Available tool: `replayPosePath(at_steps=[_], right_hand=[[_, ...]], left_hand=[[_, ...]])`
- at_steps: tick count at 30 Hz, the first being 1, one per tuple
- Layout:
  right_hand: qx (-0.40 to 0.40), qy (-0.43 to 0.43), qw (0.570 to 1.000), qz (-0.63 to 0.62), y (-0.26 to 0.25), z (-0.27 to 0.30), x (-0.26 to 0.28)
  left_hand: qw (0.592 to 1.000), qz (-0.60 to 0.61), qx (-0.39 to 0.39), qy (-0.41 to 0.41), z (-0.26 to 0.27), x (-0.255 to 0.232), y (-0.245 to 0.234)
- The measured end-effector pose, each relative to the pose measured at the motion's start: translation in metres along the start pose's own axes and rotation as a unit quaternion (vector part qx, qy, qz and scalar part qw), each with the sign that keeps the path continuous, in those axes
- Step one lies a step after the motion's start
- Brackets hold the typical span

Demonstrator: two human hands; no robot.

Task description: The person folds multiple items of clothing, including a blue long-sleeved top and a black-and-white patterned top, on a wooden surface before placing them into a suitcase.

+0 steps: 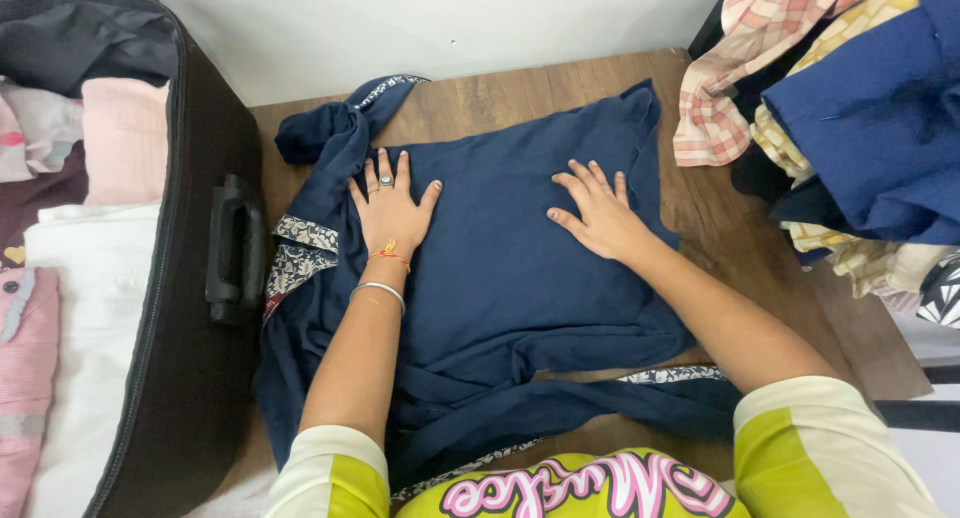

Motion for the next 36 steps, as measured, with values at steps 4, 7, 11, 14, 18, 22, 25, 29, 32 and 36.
replayPosePath(at_steps=[4,7,11,14,18,22,25,29,32,36], right_hand=[[-0.019,0.151,0.988,0.035,-0.001,0.004,-0.033],[-0.007,0.157,0.985,0.069,-0.008,0.012,-0.052],[-0.015,0.171,0.982,0.084,-0.018,0.024,-0.074],[-0.016,0.177,0.981,0.081,-0.025,0.030,-0.095],[-0.014,0.169,0.982,0.085,-0.035,0.036,-0.119],[-0.010,0.182,0.980,0.078,-0.034,0.037,-0.130],[-0.011,0.181,0.980,0.078,-0.032,0.035,-0.132],[-0.004,0.188,0.976,0.109,-0.045,0.017,-0.124],[-0.008,0.167,0.975,0.145,-0.054,-0.008,-0.091],[-0.109,0.045,0.991,0.057,-0.048,-0.048,-0.025]], left_hand=[[0.977,0.178,-0.114,0.034,0.011,0.000,-0.029],[0.968,0.196,-0.157,0.028,0.020,0.001,-0.045],[0.991,0.113,-0.055,-0.035,0.021,-0.002,-0.035],[0.993,0.091,-0.078,-0.003,0.023,0.007,-0.039],[0.992,0.065,-0.078,0.069,0.017,0.050,-0.053],[0.987,0.050,-0.150,0.025,0.014,0.109,-0.082],[0.987,0.031,-0.156,0.013,0.011,0.110,-0.087],[0.990,0.016,-0.104,-0.090,0.005,0.104,-0.095],[0.981,0.070,-0.067,-0.167,-0.002,0.108,-0.098],[0.970,0.054,-0.027,-0.237,-0.020,0.122,-0.081]])
Point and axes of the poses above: each hand's wrist, its own z-axis away from the middle knuckle, its own y-axis out of the palm, x = y × z, the point moved 7 cm from there along -z, towards the middle knuckle, and after that the axes turned 2 degrees about -x, right-handed, at the moved point
